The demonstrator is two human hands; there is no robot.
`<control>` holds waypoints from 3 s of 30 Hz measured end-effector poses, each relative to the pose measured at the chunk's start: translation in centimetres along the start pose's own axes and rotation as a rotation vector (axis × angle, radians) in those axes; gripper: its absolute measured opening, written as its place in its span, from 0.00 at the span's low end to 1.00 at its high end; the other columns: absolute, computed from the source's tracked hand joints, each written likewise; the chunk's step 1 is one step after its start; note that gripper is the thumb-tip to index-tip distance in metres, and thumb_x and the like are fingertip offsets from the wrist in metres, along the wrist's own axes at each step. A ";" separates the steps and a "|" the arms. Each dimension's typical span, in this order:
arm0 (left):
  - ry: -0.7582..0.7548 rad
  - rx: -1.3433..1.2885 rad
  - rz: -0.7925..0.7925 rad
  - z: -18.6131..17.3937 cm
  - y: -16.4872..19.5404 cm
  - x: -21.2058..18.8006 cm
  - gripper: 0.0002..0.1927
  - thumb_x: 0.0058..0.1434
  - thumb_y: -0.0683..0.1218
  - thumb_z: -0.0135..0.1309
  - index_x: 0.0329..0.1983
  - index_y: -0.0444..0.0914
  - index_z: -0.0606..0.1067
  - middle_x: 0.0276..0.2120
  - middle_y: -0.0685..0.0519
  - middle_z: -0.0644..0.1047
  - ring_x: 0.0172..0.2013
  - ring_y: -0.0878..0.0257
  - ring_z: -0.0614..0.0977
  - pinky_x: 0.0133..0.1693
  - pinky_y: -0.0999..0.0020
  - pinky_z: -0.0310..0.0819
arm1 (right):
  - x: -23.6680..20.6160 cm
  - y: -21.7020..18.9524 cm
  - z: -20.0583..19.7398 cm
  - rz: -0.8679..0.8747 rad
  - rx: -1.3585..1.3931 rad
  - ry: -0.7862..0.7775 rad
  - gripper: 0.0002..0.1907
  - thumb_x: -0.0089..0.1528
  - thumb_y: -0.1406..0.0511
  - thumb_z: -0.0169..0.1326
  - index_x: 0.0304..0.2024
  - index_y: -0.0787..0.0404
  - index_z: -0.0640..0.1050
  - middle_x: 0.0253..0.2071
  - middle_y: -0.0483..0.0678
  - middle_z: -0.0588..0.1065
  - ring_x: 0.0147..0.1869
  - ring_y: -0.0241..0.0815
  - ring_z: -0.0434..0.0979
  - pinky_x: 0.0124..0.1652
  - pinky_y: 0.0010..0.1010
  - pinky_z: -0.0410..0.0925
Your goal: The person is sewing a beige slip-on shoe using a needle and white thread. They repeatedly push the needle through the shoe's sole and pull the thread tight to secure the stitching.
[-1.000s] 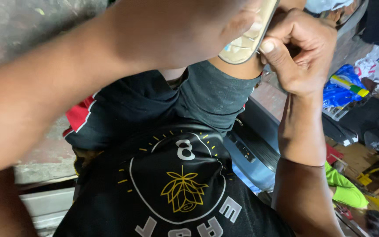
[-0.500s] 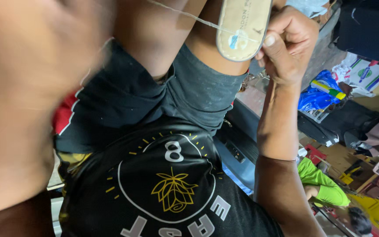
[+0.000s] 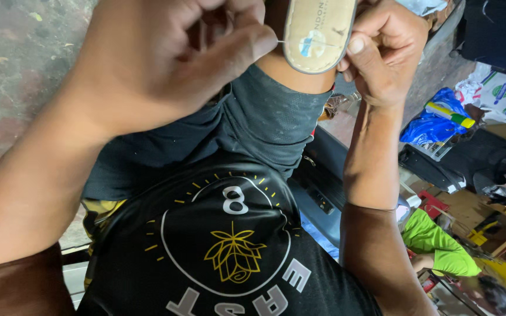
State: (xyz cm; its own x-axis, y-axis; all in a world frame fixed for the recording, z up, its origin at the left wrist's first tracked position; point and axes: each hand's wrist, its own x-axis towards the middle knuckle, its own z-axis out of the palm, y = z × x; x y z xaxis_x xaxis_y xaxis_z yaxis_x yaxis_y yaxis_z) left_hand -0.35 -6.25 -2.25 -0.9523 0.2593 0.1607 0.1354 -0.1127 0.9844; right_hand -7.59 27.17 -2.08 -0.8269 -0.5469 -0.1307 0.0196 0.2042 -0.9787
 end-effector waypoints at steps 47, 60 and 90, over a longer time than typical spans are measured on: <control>0.008 0.737 0.192 2.8 -1.9 1.8 0.11 0.63 0.43 0.63 0.34 0.38 0.70 0.22 0.53 0.76 0.23 0.62 0.79 0.27 0.64 0.66 | 0.9 -8.3 6.0 -0.123 -1.119 -0.163 0.08 0.73 0.67 0.58 0.42 0.65 0.74 0.39 0.51 0.75 0.39 0.48 0.78 0.40 0.32 0.69; -0.061 0.976 0.162 2.9 -2.1 3.0 0.11 0.63 0.46 0.62 0.38 0.37 0.72 0.21 0.53 0.74 0.21 0.63 0.78 0.22 0.69 0.64 | 1.2 -5.4 1.5 -0.240 -1.338 -0.265 0.25 0.72 0.52 0.58 0.29 0.61 0.71 0.25 0.49 0.67 0.29 0.49 0.71 0.32 0.33 0.63; 0.123 0.747 0.369 6.7 2.6 4.7 0.17 0.63 0.41 0.60 0.54 0.36 0.71 0.53 0.53 0.69 0.46 0.60 0.77 0.40 0.68 0.77 | -2.1 -6.8 -1.0 -0.092 -1.055 0.000 0.31 0.76 0.53 0.55 0.24 0.65 0.66 0.23 0.51 0.64 0.27 0.52 0.67 0.31 0.38 0.58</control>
State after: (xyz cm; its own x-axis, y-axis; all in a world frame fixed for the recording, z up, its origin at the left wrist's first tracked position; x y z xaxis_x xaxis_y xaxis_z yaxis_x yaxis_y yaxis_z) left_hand -2.66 1.11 1.57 -0.8286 0.2189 0.5153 0.5480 0.5058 0.6662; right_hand -6.56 27.78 4.97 -0.8004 -0.5962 -0.0625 -0.5414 0.7637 -0.3517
